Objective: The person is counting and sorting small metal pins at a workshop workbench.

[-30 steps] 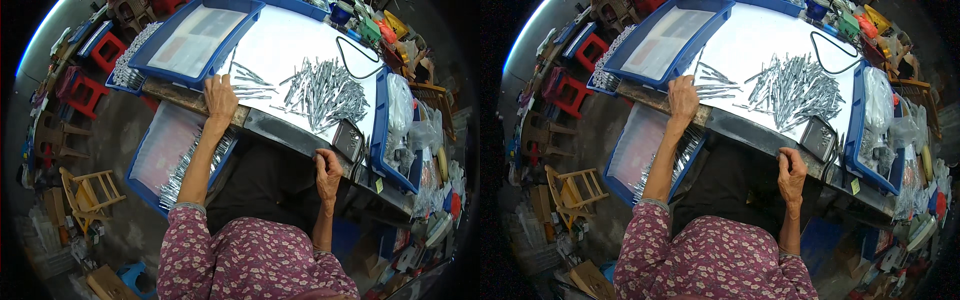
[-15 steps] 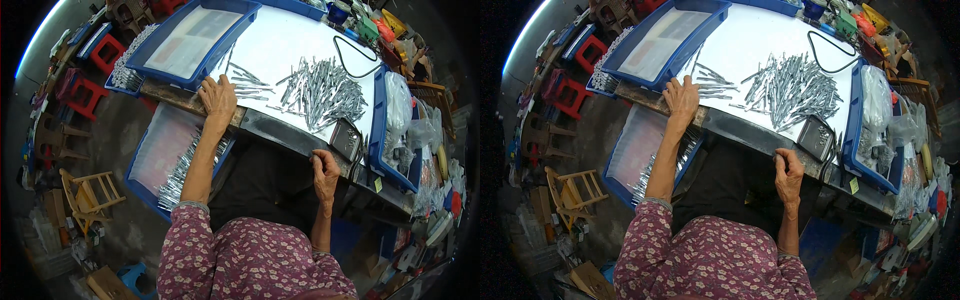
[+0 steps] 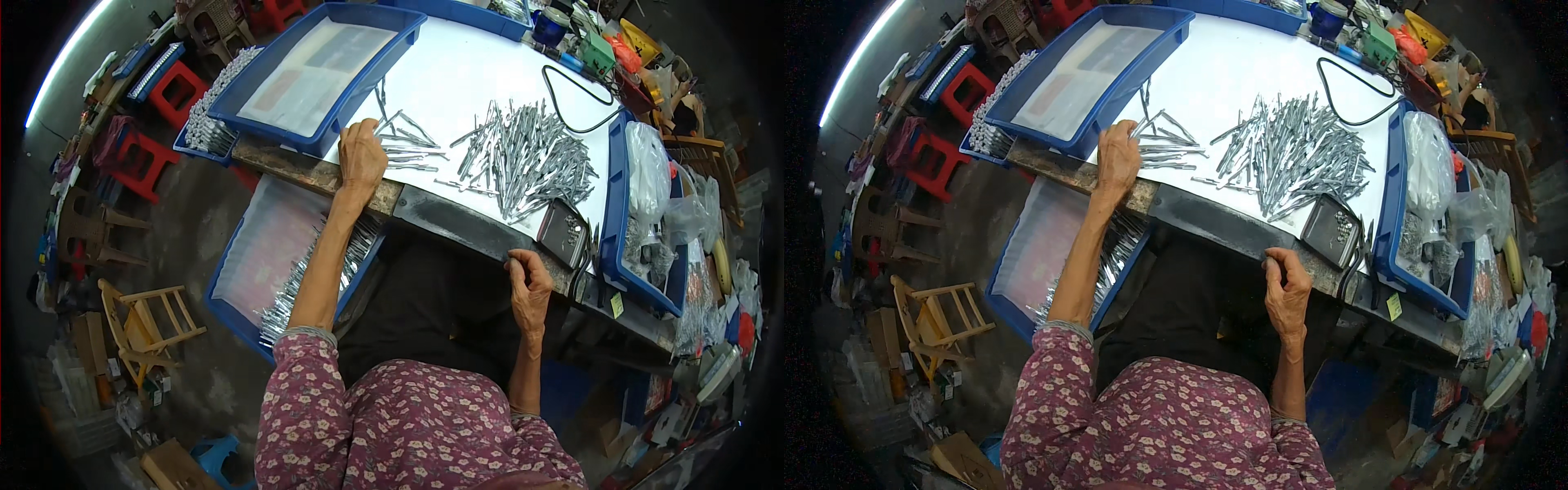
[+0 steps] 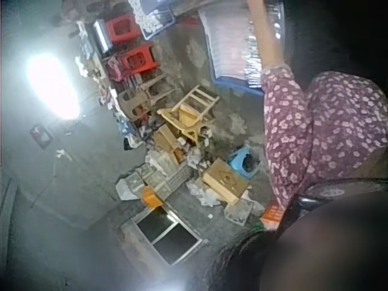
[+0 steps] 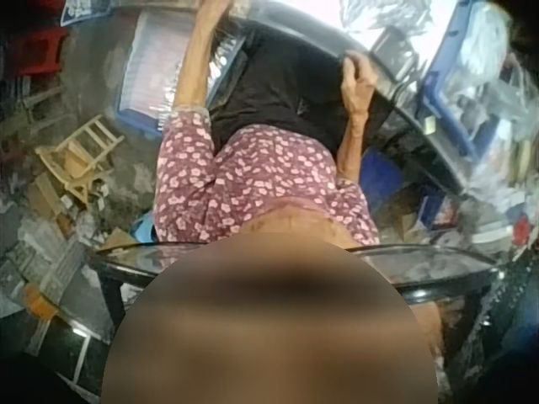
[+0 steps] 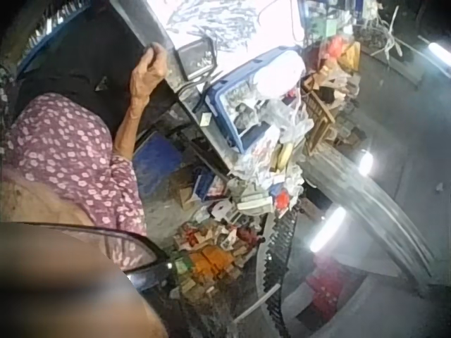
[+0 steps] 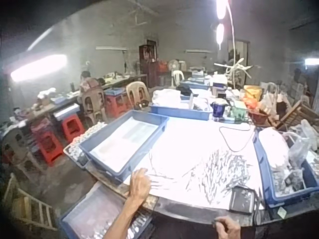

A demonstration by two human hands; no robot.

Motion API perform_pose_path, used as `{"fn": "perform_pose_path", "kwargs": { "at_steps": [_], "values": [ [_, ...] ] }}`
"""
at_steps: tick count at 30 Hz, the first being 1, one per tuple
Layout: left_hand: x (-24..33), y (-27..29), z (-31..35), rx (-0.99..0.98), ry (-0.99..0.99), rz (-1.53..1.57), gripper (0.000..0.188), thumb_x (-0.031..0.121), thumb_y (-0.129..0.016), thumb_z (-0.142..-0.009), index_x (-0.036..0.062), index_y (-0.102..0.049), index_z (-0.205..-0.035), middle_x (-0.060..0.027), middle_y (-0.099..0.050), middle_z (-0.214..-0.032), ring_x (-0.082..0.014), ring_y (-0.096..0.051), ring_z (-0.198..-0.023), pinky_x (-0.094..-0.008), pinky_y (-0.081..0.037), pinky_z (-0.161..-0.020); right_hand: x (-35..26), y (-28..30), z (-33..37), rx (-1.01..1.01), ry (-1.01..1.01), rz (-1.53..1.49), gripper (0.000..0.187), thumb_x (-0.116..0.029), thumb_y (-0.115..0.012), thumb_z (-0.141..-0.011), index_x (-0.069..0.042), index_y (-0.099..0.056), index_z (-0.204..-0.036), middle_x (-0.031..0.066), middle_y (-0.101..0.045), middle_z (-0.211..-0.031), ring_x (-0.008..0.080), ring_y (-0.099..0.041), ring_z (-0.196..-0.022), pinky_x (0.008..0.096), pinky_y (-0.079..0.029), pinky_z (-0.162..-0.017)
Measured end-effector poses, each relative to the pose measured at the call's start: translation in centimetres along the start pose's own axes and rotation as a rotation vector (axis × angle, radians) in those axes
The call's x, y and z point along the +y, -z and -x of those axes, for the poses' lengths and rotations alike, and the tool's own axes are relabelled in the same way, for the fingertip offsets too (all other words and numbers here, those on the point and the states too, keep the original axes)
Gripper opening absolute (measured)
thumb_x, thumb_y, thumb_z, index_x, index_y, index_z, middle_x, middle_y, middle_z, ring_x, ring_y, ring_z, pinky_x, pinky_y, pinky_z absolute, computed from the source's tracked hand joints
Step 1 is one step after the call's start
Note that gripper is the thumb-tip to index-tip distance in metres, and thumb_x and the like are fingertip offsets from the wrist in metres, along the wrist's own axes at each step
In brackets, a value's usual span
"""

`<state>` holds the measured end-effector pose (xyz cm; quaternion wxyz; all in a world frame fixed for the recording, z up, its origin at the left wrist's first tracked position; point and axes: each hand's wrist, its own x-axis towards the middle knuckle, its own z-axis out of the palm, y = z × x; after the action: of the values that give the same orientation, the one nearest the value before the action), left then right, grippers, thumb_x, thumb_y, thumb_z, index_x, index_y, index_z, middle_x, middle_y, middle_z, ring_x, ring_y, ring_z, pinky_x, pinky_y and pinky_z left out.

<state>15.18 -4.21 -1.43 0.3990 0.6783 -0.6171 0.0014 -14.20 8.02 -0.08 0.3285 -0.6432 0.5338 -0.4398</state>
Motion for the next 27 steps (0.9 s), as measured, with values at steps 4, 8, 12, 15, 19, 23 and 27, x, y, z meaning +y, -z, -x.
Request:
{"fn": "perform_pose_path", "kwargs": {
  "at_steps": [4,8,12,15,19,23,27],
  "values": [
    [-1.0,-1.4,-2.9,0.040,-0.112,-0.018,0.028,-0.002,-0.044,-0.073,-0.0037,-0.054,-0.100,-0.0213,-0.057,-0.098,-0.0362,-0.050,-0.091,-0.0404,-0.038,-0.082,-0.5,-0.2,0.0,-0.003,-0.017,-0.001,0.010,-0.002,-0.051,-0.084,0.002,-0.058,-0.090,0.0023,-0.056,-0.073,0.0080,-0.052,-0.069,0.0209,-0.042,-0.062],
    [-2.0,-2.7,-5.2,-0.044,-0.166,-0.185,0.026,-0.001,-0.044,-0.074,-0.0037,-0.056,-0.098,-0.0205,-0.058,-0.094,-0.0365,-0.051,-0.090,-0.0430,-0.040,-0.079,-0.3,-0.3,-0.2,0.000,-0.025,-0.014,0.009,-0.002,-0.051,-0.084,0.002,-0.058,-0.089,0.0024,-0.056,-0.073,0.0081,-0.052,-0.069,0.0208,-0.042,-0.062],
    [-2.4,-3.6,-5.0,-0.080,-0.195,-0.256,0.016,0.004,-0.045,-0.078,-0.0015,-0.058,-0.085,-0.0169,-0.059,-0.089,-0.0340,-0.052,-0.089,-0.0458,-0.040,-0.077,-0.3,-0.2,-0.2,0.002,-0.027,-0.002,0.009,-0.002,-0.051,-0.084,0.002,-0.058,-0.089,0.0025,-0.056,-0.073,0.0081,-0.052,-0.069,0.0208,-0.042,-0.061],
    [-1.6,-2.8,-5.1,-0.097,-0.249,-0.231,0.015,0.005,-0.044,-0.078,0.0000,-0.058,-0.080,-0.0156,-0.059,-0.088,-0.0333,-0.052,-0.090,-0.0465,-0.040,-0.076,-0.3,0.0,-0.2,0.002,-0.031,-0.003,0.010,-0.002,-0.051,-0.084,0.002,-0.058,-0.089,0.0025,-0.056,-0.073,0.0081,-0.052,-0.069,0.0208,-0.042,-0.061],
    [-2.0,-2.3,-6.4,-0.262,-0.234,-0.199,0.020,0.002,-0.043,-0.077,0.0005,-0.058,-0.090,-0.0168,-0.060,-0.085,-0.0356,-0.056,-0.083,-0.0431,-0.042,-0.073,0.2,-0.1,-0.2,0.013,-0.002,0.022,0.010,-0.001,-0.051,-0.082,0.003,-0.057,-0.090,0.0068,-0.058,-0.072,0.0118,-0.055,-0.065,0.0239,-0.043,-0.058],
    [-1.7,-3.0,-7.5,-0.247,-0.155,-0.077,0.014,0.002,-0.045,-0.076,-0.0026,-0.056,-0.083,-0.0221,-0.059,-0.080,-0.0388,-0.057,-0.077,-0.0443,-0.044,-0.069,-0.2,0.0,-0.2,0.015,-0.012,-0.004,0.010,-0.001,-0.051,-0.082,0.002,-0.057,-0.090,0.0062,-0.058,-0.072,0.0116,-0.055,-0.066,0.0239,-0.043,-0.059],
    [-1.5,-4.7,-8.3,-0.098,-0.187,-0.044,0.009,-0.003,-0.047,-0.073,-0.0011,-0.056,-0.075,-0.0212,-0.059,-0.080,-0.0378,-0.058,-0.077,-0.0432,-0.045,-0.068,-0.2,-0.1,-0.1,0.004,-0.042,-0.026,0.010,-0.002,-0.051,-0.083,0.002,-0.058,-0.090,0.0041,-0.057,-0.074,0.0096,-0.053,-0.068,0.0221,-0.042,-0.060]
  ]
}}
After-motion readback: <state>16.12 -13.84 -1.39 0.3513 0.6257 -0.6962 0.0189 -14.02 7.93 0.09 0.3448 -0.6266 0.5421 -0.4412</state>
